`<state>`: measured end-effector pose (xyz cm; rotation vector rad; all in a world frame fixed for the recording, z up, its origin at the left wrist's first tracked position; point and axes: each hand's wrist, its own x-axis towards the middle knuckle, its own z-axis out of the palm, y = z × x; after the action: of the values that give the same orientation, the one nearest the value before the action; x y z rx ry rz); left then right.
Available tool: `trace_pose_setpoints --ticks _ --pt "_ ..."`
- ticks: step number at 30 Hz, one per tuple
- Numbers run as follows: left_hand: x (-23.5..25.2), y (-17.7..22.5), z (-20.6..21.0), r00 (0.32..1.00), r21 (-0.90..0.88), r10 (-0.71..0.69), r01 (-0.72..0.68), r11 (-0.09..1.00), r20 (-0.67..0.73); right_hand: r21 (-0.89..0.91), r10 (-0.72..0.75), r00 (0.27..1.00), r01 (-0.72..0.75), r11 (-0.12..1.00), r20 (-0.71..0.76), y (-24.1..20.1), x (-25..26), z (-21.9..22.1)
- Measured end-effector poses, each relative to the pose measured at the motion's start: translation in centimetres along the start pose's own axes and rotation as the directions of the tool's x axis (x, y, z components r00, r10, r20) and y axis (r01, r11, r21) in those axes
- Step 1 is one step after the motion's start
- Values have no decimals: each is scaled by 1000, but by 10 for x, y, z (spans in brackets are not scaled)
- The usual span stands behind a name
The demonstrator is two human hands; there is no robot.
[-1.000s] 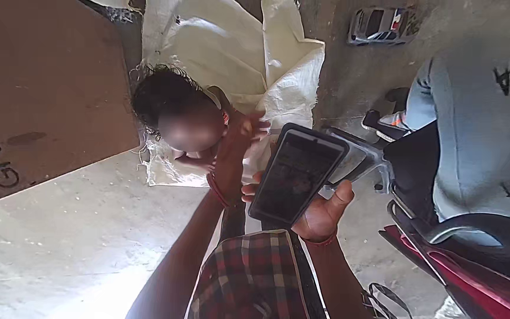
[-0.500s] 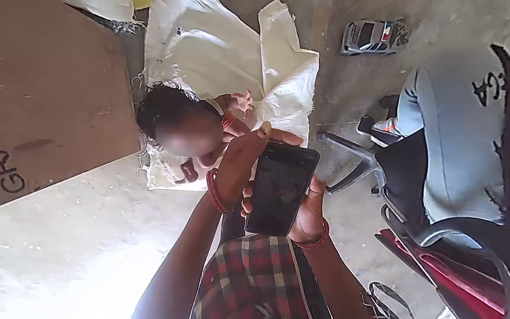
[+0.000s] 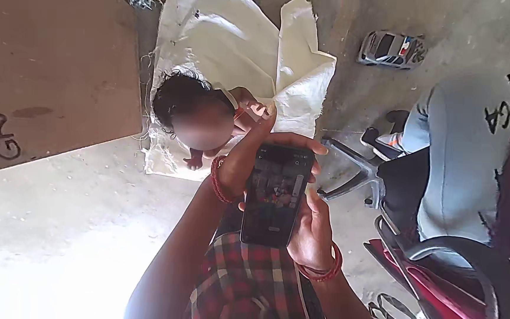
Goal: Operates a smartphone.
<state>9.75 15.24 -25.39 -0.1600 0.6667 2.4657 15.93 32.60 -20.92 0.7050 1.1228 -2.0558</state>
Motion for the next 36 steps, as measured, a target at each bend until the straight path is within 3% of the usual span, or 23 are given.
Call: trace_pose_setpoints --ticks 7,15,19,20,21,23,25,26,27,28,29,30,31,32,33,34,35,36 --pt "-5 12 10 996 11 28 -27 1000 -90 -79 -143 989 145 986 22 2 -9 8" --pt "-10 20 8 988 42 63 -58 997 -139 -204 -159 987 163 965 35 4 1 15" --pt "-10 16 -1 982 -1 -9 9 1000 -191 -180 -134 988 145 973 70 4 3 16" --pt "-6 -3 -21 991 -96 7 -20 995 -131 -167 -122 991 131 977 63 4 2 17" --pt "2 -41 -64 982 -255 156 -123 959 110 -162 -110 992 117 980 55 4 3 18" --pt "11 -77 -93 969 -345 215 -161 925 124 -158 -102 993 111 981 59 4 4 19" --pt "9 -67 -86 957 -322 244 -185 928 155 -176 -103 994 110 978 48 4 4 21" --pt "2 -44 -67 968 -265 211 -169 949 138 -189 -107 993 113 975 43 4 5 23" --pt "-8 -4 -24 990 -117 32 -49 992 -141 -207 -112 993 119 971 43 5 5 24" --pt "-11 16 -2 968 -44 -32 21 999 -251 -228 -116 992 124 966 51 5 6 24" --pt "-12 16 -1 970 -39 -3 -7 999 -243 -254 -119 992 128 959 52 6 7 25" --pt "-10 -5 -20 985 -114 149 -158 981 -84 -285 -124 991 130 950 39 7 7 26" --pt "6 -41 -58 874 -283 415 -343 896 254 -313 -132 991 133 940 25 8 8 27" --pt "16 -56 -73 777 -339 509 -397 853 371 -331 -135 991 131 934 9 9 9 28" --pt "7 -46 -65 856 -279 431 -356 892 287 -344 -133 991 125 931 -2 9 9 29" --pt "-10 -12 -26 984 -85 162 -169 982 -77 -356 -133 991 118 927 -19 10 10 30" --pt "-14 8 -8 975 16 44 -41 999 -216 -367 -133 991 113 923 -30 11 10 31" --pt "-16 15 -3 971 51 21 -9 999 -239 -372 -137 990 114 921 -36 12 11 31"
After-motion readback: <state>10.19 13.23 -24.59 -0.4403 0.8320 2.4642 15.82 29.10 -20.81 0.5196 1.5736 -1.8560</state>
